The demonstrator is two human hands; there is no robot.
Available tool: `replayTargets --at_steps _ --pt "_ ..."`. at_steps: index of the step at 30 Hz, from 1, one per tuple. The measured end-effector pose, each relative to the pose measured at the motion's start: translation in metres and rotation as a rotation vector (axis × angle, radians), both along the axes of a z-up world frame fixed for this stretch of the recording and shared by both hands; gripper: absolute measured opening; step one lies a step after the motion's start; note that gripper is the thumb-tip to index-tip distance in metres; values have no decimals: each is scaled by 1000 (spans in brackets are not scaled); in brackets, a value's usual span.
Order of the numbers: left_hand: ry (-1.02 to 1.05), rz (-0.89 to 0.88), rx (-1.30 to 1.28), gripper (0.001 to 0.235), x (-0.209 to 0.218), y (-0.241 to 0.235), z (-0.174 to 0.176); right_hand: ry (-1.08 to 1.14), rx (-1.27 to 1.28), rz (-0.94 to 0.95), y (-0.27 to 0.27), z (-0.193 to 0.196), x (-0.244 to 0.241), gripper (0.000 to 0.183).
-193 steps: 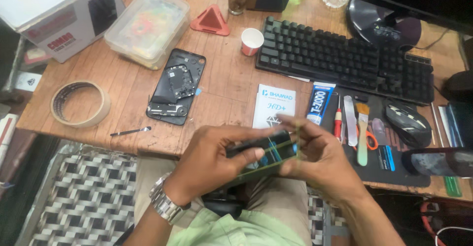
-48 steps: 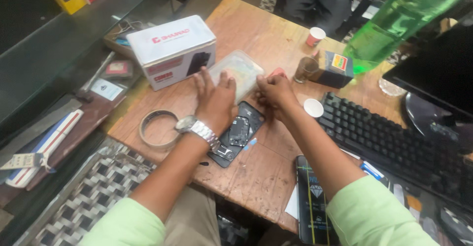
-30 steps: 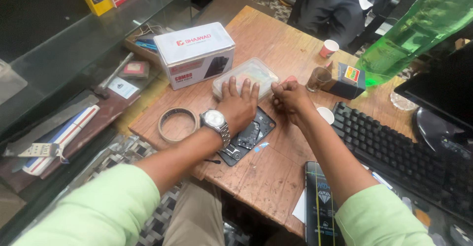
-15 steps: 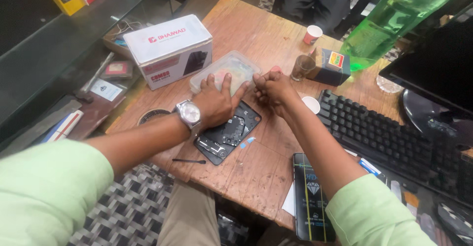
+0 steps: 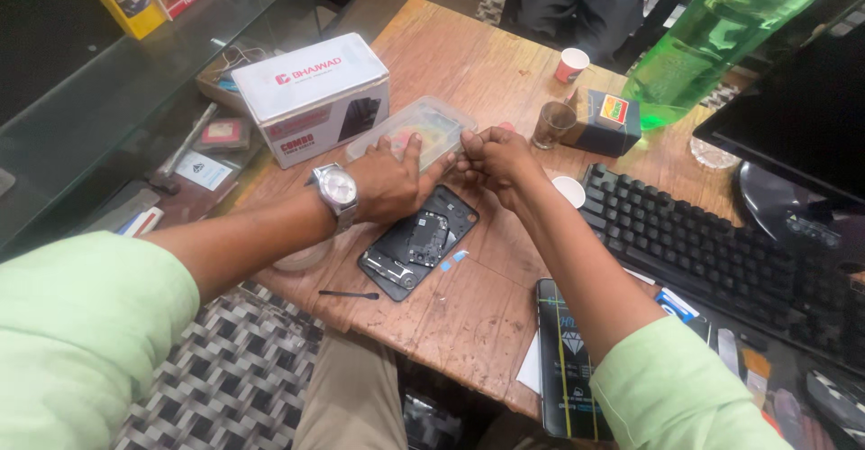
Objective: The person retrieves a smartphone from a plastic container and places it on the table. They then take a yellow rubber band from a bag and wrap it around the phone multiple times to secure it. The person repeats the process with a second rubber band, crossing it over the first to hold the phone firmly.
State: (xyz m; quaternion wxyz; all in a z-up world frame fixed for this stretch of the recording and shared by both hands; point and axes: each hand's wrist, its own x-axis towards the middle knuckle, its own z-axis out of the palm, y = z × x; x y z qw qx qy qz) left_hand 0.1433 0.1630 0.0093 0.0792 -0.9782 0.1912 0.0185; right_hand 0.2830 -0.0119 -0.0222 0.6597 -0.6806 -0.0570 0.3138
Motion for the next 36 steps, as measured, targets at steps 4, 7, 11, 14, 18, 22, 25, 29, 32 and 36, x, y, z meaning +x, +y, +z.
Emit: replayTargets --at_steps 4,7,11,14,18,22,25,29,32,36 --pt "-26 8 1 60 -6 -3 10 24 -13 -13 -1 -7 6 23" --pt "-4 76 -126 71 -16 2 19 66 22 -37 -1 -15 8 22" --pt "-100 257 -393 79 -27 10 20 126 61 -83 -4 -19 3 19" --pt "-350 205 -476 77 -36 16 12 71 11 -46 -9 -13 -8 21" --pt "-245 339 -570 83 -38 20 4 -112 -159 3 -16 2 -30 24" --pt "-233 369 -619 81 -40 23 -1 -143 -265 235 -11 10 -65 30" --pt "-229 387 -620 83 -39 23 -2 -186 -307 234 -3 16 -79 34" --pt "-268 387 -606 83 -35 20 -4 -236 -292 189 1 14 -83 30" --pt "-320 379 -619 84 -35 16 -6 -199 -228 174 3 5 -77 27" --pt "-284 426 -636 86 -35 12 -5 -147 -181 179 3 -1 -70 30"
